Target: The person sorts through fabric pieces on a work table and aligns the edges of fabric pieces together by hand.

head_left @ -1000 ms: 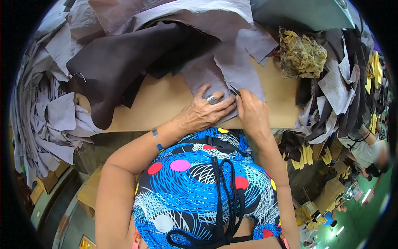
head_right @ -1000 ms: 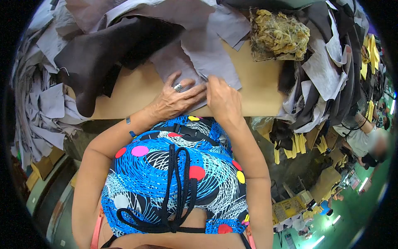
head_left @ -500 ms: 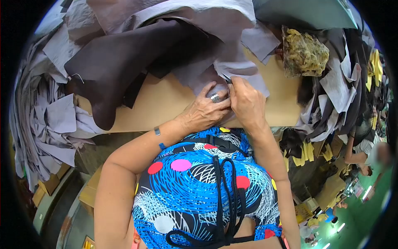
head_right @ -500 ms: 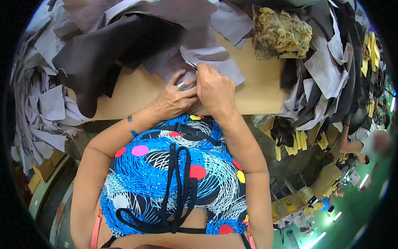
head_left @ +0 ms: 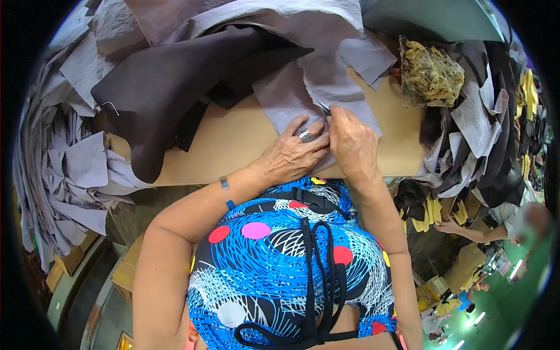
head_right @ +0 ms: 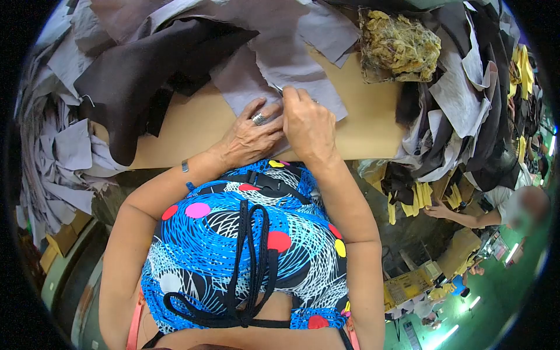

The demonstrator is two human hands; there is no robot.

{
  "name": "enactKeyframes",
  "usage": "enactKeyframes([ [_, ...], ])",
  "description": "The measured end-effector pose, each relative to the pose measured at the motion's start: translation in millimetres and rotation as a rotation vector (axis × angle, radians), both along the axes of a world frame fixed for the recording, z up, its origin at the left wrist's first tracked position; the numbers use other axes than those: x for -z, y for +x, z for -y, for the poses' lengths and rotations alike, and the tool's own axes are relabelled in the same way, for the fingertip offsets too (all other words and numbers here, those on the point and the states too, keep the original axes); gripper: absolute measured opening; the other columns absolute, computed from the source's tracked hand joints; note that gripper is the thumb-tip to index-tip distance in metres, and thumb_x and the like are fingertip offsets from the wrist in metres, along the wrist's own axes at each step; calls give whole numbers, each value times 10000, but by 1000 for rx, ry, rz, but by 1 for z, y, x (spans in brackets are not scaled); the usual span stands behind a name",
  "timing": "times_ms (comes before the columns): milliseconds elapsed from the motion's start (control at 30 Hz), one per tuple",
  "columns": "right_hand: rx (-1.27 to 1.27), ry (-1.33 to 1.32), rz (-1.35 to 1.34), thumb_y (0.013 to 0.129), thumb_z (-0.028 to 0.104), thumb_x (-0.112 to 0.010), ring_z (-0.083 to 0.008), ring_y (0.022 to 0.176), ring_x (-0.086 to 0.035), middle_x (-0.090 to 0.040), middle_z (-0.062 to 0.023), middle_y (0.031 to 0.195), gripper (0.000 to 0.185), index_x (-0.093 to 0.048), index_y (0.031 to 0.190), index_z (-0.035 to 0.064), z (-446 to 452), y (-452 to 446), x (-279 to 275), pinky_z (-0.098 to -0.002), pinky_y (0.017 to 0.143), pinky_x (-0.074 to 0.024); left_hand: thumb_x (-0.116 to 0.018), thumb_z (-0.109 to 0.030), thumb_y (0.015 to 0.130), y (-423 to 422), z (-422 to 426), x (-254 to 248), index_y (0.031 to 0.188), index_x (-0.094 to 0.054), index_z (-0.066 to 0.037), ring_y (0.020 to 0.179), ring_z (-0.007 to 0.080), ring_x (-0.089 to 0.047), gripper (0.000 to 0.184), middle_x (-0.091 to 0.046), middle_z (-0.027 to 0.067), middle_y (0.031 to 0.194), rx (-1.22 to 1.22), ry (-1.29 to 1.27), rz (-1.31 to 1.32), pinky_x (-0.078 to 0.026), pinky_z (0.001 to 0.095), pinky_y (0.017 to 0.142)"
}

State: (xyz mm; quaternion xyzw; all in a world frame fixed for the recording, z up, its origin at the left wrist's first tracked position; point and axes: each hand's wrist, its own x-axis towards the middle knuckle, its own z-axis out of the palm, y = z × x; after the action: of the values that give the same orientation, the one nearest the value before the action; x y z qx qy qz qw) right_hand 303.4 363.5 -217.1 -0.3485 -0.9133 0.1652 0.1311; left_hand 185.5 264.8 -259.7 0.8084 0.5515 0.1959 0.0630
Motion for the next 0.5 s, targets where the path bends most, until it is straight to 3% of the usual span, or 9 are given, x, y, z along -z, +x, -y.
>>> enactKeyframes([
  [433,5,24,-111,840,99,-534,-366,632,-621,-617,-129,779,43,-511,834,63,-23,-24,1,-460,520,-482,-571,-230,763,9,-8,11,1082,-632,-125,1181,182,-459,342,-556,16,1172,74,-13,-23,-263,474,1051],
  [500,20,-7,-148,834,93,-563,-372,691,-610,-627,-159,805,100,-559,923,46,-25,-33,-8,-445,577,-478,-525,-209,781,11,-9,15,1130,-614,-120,1210,174,-419,371,-525,21,1217,80,13,18,-267,459,1033],
])
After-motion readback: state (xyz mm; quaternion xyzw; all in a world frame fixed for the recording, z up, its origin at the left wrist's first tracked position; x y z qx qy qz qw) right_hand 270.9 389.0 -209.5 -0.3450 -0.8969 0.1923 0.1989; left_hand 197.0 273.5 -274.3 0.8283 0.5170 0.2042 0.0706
